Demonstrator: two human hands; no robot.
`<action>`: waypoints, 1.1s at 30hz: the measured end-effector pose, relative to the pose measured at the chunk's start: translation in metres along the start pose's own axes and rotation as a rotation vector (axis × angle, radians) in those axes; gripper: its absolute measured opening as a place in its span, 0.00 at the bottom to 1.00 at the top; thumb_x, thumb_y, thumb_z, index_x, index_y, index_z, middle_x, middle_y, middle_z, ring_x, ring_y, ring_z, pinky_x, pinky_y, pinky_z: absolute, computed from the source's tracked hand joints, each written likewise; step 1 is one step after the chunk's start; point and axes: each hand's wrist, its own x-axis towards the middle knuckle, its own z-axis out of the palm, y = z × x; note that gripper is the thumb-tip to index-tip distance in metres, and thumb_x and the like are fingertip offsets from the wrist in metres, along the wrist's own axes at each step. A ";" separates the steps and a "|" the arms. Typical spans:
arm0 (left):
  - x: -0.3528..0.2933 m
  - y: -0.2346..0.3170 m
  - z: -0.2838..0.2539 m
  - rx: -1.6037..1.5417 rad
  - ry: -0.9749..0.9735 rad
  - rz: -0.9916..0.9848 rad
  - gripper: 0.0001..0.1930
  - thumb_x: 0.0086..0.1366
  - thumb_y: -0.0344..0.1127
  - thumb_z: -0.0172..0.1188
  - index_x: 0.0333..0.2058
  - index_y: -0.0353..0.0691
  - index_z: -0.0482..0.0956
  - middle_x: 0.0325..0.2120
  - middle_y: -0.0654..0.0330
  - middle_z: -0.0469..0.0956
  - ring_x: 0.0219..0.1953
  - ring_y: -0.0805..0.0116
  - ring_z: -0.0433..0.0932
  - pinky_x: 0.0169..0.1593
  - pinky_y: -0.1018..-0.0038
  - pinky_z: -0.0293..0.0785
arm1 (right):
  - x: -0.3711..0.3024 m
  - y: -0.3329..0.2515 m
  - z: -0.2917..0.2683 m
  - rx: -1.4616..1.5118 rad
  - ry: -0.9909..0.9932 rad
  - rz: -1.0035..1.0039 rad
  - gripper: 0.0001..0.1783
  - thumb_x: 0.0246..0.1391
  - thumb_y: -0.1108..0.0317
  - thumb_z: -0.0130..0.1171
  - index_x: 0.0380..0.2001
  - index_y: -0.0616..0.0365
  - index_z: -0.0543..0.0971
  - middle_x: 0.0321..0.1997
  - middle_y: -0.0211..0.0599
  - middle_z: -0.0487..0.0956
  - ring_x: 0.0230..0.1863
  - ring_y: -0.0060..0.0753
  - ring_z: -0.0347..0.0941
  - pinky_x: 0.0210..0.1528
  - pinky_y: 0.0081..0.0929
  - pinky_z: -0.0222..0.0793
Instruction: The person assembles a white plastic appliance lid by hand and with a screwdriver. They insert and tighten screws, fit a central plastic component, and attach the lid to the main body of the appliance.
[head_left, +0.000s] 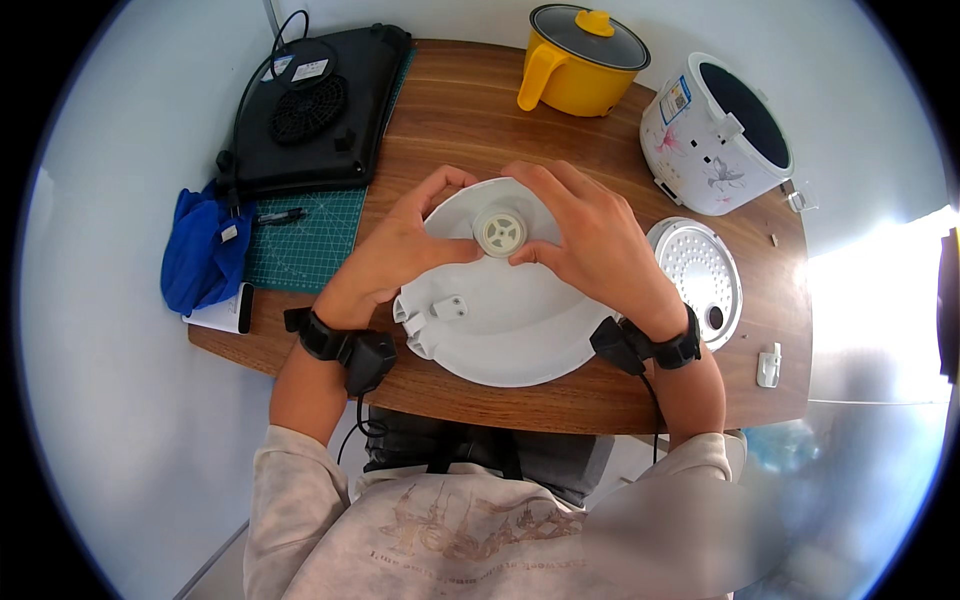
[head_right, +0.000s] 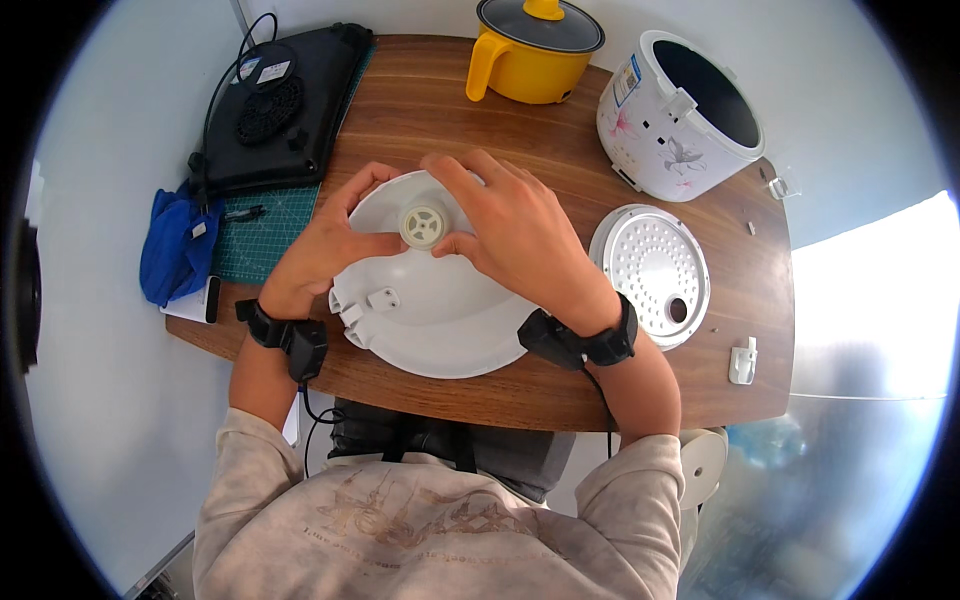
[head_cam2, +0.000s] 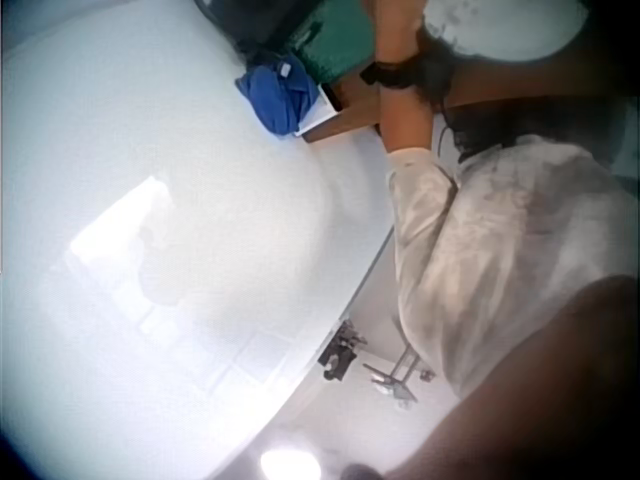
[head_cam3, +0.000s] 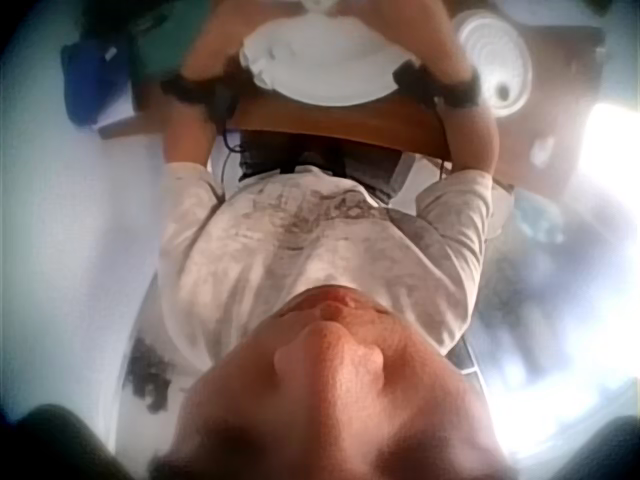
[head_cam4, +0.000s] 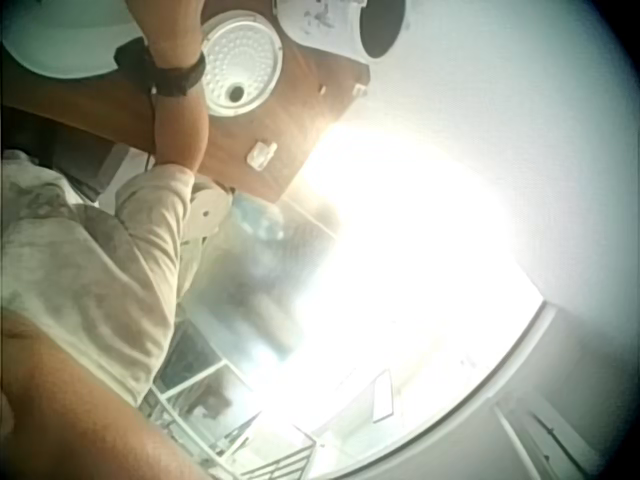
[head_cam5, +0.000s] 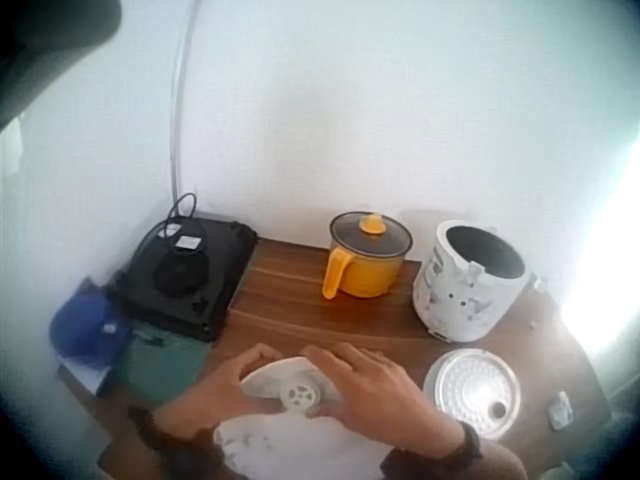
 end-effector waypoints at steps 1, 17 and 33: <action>0.000 0.001 0.000 0.000 -0.001 -0.005 0.32 0.47 0.26 0.73 0.53 0.43 0.72 0.48 0.63 0.76 0.52 0.70 0.75 0.56 0.73 0.71 | 0.000 0.001 0.001 -0.001 0.004 -0.011 0.38 0.42 0.63 0.76 0.58 0.53 0.71 0.47 0.44 0.77 0.45 0.51 0.78 0.47 0.42 0.74; -0.002 0.002 0.002 -0.001 -0.004 0.006 0.29 0.51 0.26 0.71 0.53 0.40 0.72 0.45 0.59 0.78 0.48 0.71 0.77 0.52 0.76 0.73 | -0.001 0.002 -0.005 -0.014 0.025 -0.079 0.33 0.47 0.62 0.72 0.56 0.56 0.71 0.43 0.46 0.79 0.40 0.53 0.80 0.39 0.39 0.77; -0.005 0.009 0.000 -0.022 -0.040 -0.066 0.32 0.47 0.29 0.71 0.54 0.42 0.73 0.47 0.62 0.78 0.52 0.69 0.76 0.58 0.74 0.68 | -0.003 0.005 -0.007 0.100 -0.024 -0.058 0.30 0.52 0.69 0.68 0.58 0.57 0.70 0.46 0.51 0.79 0.44 0.58 0.78 0.46 0.44 0.76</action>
